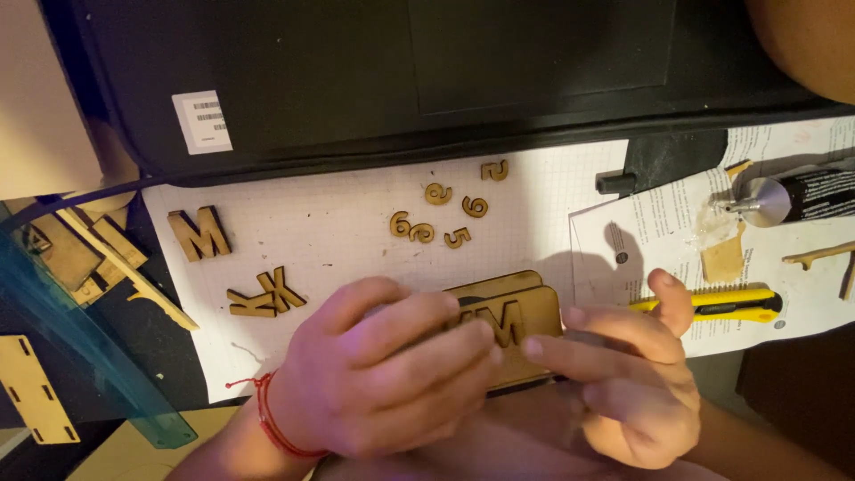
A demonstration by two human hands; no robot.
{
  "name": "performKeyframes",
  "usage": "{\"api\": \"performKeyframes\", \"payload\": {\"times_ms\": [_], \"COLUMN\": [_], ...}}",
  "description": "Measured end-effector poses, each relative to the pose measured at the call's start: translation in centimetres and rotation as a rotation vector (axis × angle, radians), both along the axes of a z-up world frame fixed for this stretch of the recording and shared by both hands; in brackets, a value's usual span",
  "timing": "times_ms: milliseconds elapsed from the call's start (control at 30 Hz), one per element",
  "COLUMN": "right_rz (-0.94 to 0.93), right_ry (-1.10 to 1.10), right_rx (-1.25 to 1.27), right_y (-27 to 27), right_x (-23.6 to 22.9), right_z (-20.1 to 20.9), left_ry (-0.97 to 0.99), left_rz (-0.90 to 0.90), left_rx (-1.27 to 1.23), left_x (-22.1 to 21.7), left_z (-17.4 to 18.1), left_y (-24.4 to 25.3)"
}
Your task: The person assembles wooden letters and numbers onto a rectangular wooden base. They apply glue to the back of each piece using a small stick and press the letters into place on the board.
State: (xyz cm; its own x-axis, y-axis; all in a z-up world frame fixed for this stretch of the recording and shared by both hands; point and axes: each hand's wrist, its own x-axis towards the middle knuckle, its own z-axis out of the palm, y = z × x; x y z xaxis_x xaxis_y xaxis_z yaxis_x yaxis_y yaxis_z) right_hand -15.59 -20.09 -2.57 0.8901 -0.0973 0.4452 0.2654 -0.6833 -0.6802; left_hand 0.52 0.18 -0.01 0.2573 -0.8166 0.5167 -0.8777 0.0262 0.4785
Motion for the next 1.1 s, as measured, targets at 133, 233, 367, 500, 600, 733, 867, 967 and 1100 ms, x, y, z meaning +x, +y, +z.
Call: {"api": "performKeyframes", "payload": {"times_ms": [133,233,367,500,600,733,867,967,1100], "right_rz": [-0.008,0.183,0.182,0.151,0.185,0.164,0.136,0.159,0.159], "right_ry": [0.004,0.144,0.15,0.139,0.183,0.219,0.164,0.206,0.23], "right_rx": [0.042,-0.067,-0.043,-0.02,-0.055,-0.07,-0.026,-0.049,-0.09], "right_y": [-0.2,-1.4,-1.6,-1.3,-1.6,-1.3,-1.3,-1.4,-1.2], "right_x": [0.4,0.4,0.5,0.5,0.6,0.5,-0.2,0.5,1.2], "right_z": [0.5,0.6,0.5,0.5,0.8,0.8,0.2,0.5,0.9], "left_ry": [0.026,0.055,0.071,0.093,0.09,0.084,0.081,0.082,0.079], "left_rz": [-0.026,-0.029,0.009,0.006,0.013,0.02,0.01,0.006,0.032], "left_rx": [0.0,0.035,0.038,0.043,0.032,0.031,0.049,0.05,0.034], "left_x": [-0.2,-0.1,-0.2,-0.2,-0.2,-0.2,-0.2,-0.1,-0.1], "left_z": [-0.2,0.0,0.0,-0.1,-0.2,-0.1,-0.3,-0.2,0.0], "left_y": [0.0,-0.3,-0.4,-0.3,-0.4,-0.5,-0.2,-0.4,-0.6]}}
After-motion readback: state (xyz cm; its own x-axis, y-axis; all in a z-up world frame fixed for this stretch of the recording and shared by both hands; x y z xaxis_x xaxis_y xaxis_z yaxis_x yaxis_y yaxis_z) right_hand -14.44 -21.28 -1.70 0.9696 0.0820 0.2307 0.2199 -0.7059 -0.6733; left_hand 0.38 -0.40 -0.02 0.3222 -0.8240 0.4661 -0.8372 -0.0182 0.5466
